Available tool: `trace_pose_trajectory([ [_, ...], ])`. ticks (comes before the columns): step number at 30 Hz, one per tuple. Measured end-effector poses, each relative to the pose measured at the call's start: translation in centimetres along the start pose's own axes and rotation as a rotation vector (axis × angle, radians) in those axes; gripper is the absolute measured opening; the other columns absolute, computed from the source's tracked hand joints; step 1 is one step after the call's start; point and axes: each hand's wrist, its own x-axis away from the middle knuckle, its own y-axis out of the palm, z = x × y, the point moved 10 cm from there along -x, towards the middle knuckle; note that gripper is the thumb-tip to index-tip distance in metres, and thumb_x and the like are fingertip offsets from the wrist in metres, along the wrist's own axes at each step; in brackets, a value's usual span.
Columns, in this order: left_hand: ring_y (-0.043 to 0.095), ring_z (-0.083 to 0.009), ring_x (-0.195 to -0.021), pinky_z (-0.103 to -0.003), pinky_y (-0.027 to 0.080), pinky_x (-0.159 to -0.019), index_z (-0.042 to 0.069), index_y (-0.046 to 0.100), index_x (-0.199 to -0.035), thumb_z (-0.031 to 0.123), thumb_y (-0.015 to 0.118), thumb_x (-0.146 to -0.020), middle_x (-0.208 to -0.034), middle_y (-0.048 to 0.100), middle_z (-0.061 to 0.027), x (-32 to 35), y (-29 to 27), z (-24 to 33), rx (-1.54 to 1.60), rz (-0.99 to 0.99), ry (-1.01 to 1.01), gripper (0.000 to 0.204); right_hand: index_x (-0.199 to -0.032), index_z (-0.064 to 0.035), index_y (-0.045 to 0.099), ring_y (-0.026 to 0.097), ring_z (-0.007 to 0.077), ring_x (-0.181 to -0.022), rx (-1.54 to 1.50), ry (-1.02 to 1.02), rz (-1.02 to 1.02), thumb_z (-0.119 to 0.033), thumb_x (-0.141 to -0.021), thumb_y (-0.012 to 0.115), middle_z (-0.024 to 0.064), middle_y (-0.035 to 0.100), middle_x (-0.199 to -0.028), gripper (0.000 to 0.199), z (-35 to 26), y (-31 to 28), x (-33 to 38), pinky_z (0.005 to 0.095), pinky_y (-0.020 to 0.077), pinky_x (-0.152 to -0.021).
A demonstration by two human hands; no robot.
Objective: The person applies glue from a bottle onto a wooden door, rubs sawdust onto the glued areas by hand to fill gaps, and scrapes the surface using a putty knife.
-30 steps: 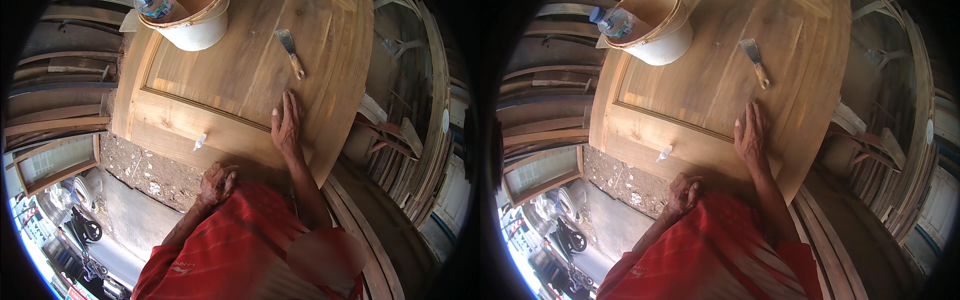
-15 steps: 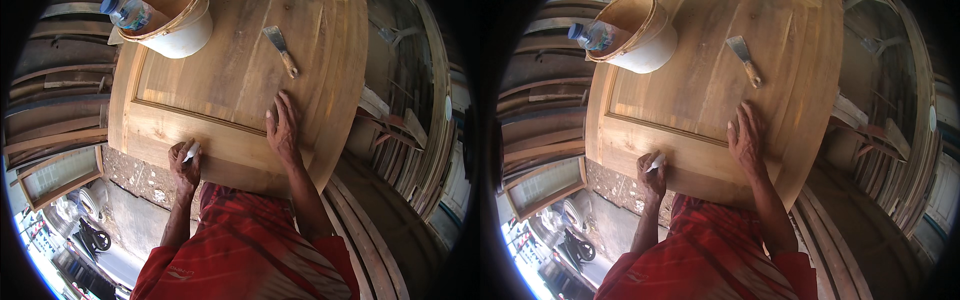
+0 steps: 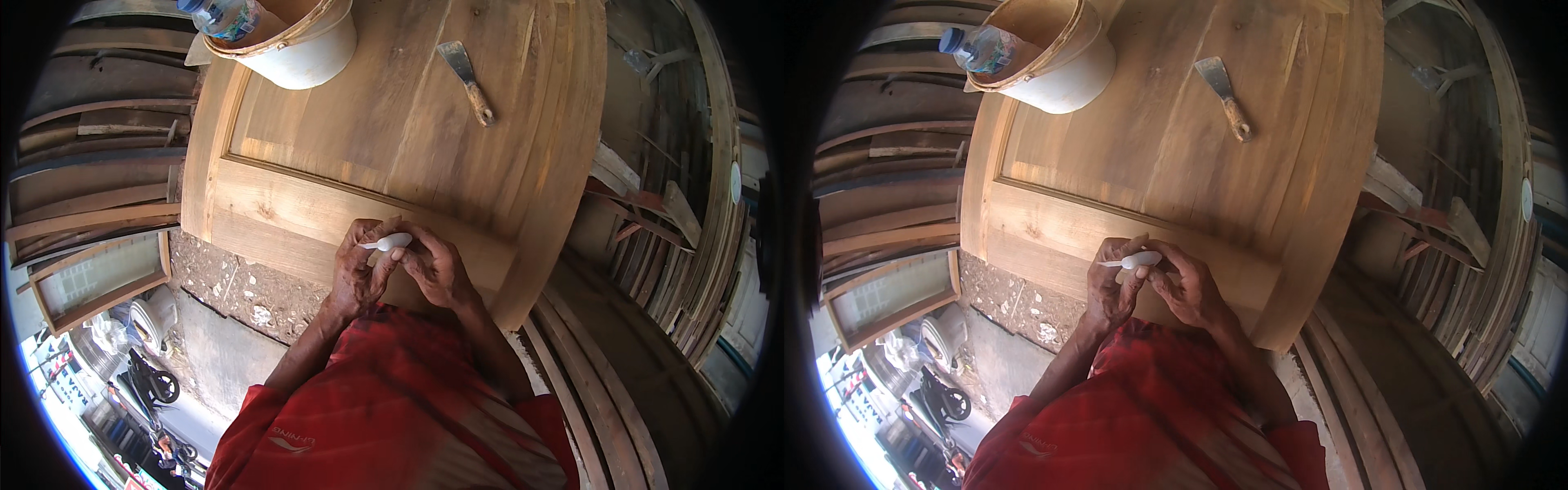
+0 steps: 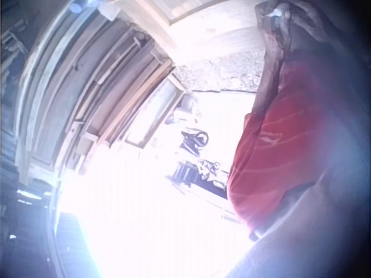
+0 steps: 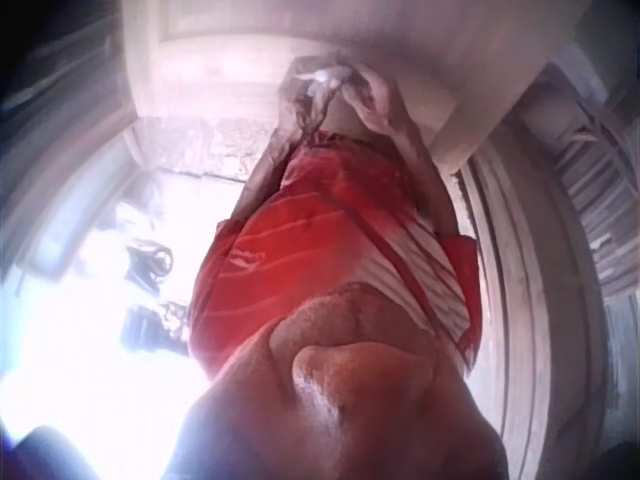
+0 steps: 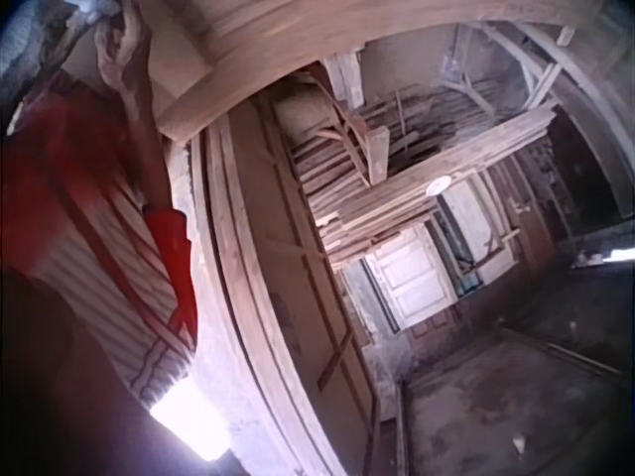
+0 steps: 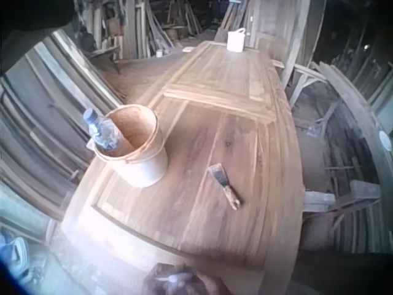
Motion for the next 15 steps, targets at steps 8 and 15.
trace_pose_trajectory([
  [8, 0.061, -0.0309, -0.112, -0.043, 0.053, -0.098, 0.006, 0.06, -0.15, 0.023, 0.084, -0.092, -0.118, 0.066, -0.0151, -2.8, 2.3, 2.0, -0.202, -0.189, 0.128, 0.065, -0.132, 0.0023, 0.061, 0.07, 0.014, -0.105, -0.303, 0.011, 0.293, -0.015, -0.107, 0.069, 0.0072, 0.072, -0.116, 0.032, 2.7, -5.7, 1.6, 0.0324, 0.0585, -0.093],
  [15, 0.065, -0.0314, -0.101, -0.042, 0.054, -0.09, 0.004, 0.071, -0.129, 0.004, 0.074, -0.093, -0.109, 0.068, -0.0141, -1.2, -2.4, -4.6, -0.456, 0.123, 0.124, 0.036, -0.118, -0.0036, 0.069, 0.063, 0.0084, -0.084, -0.115, 0.074, 0.619, -0.031, -0.108, 0.067, 0.0011, 0.067, -0.095, 0.029, 4.8, -10.7, 1.4, 0.0282, 0.0542, -0.083],
])
